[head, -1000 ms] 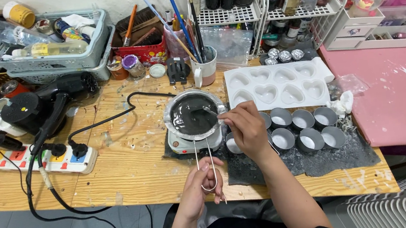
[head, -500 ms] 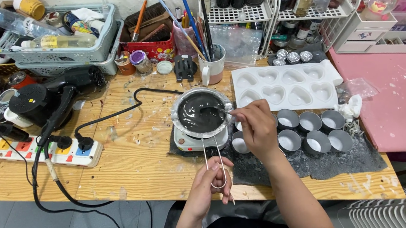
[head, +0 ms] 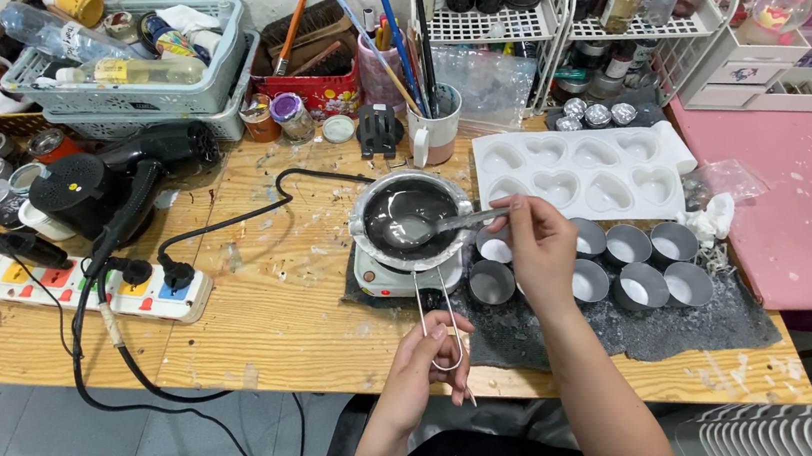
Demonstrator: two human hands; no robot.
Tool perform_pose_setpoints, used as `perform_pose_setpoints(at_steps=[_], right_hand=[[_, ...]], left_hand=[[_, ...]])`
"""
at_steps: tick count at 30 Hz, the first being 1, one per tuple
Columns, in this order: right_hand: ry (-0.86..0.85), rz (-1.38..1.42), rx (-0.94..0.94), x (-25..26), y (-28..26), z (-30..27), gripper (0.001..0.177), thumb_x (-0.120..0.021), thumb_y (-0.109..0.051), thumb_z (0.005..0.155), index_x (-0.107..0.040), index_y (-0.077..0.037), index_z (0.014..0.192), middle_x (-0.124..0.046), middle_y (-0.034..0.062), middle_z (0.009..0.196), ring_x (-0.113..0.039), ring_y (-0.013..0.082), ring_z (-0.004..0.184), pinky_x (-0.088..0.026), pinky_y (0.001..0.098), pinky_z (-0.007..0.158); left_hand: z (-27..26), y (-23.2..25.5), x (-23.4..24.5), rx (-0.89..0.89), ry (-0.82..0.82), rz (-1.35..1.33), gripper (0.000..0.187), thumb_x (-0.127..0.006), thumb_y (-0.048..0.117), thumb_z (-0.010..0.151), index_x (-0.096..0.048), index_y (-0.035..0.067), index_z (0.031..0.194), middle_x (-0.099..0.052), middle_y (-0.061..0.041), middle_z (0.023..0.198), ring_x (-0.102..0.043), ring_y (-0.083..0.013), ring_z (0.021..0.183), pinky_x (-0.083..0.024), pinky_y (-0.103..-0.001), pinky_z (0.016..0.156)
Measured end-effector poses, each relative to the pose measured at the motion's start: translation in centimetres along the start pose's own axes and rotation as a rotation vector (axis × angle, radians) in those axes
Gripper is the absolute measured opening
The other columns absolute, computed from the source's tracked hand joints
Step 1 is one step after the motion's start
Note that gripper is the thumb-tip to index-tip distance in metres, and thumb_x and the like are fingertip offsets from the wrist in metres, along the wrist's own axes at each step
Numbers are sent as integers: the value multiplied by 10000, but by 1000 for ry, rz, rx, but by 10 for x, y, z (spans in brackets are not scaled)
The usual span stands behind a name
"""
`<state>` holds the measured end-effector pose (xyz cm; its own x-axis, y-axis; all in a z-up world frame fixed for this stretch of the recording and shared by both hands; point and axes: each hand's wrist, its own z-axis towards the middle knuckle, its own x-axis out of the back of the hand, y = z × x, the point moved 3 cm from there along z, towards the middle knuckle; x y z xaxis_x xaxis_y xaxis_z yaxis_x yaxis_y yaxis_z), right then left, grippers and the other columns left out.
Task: The person stirs a dark liquid in a pot on a burner and uses a spoon to transfer it into small metal cups. They then fill the cavities of a heart-shaped mold with the liquid and arrange the items on the workspace.
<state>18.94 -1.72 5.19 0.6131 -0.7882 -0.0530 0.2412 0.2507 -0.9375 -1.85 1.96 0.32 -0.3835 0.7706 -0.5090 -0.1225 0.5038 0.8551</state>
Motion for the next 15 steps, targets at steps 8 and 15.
perform_pose_setpoints(at_steps=[8, 15], right_hand=[[-81, -410, 556, 0, -67, 2, 190, -580, -146, 1120, -731, -32, 1117, -676, 44, 926, -638, 147, 832, -476, 233, 731], [-207, -484, 397, -6, -57, 18, 168, -605, -98, 1055, -754, -28, 1086, -735, 59, 869, -683, 96, 768, -521, 202, 585]], left_hand=[[-1, -2, 3, -8, 2, 23, 370, -342, 284, 1097, -556, 6, 1212, -586, -67, 653, -575, -138, 523, -529, -261, 545], [-2, 2, 0, 3, 40, -1, 344, -363, 226, 1058, -512, 23, 1293, -632, -85, 739, -605, -158, 547, -539, -277, 544]])
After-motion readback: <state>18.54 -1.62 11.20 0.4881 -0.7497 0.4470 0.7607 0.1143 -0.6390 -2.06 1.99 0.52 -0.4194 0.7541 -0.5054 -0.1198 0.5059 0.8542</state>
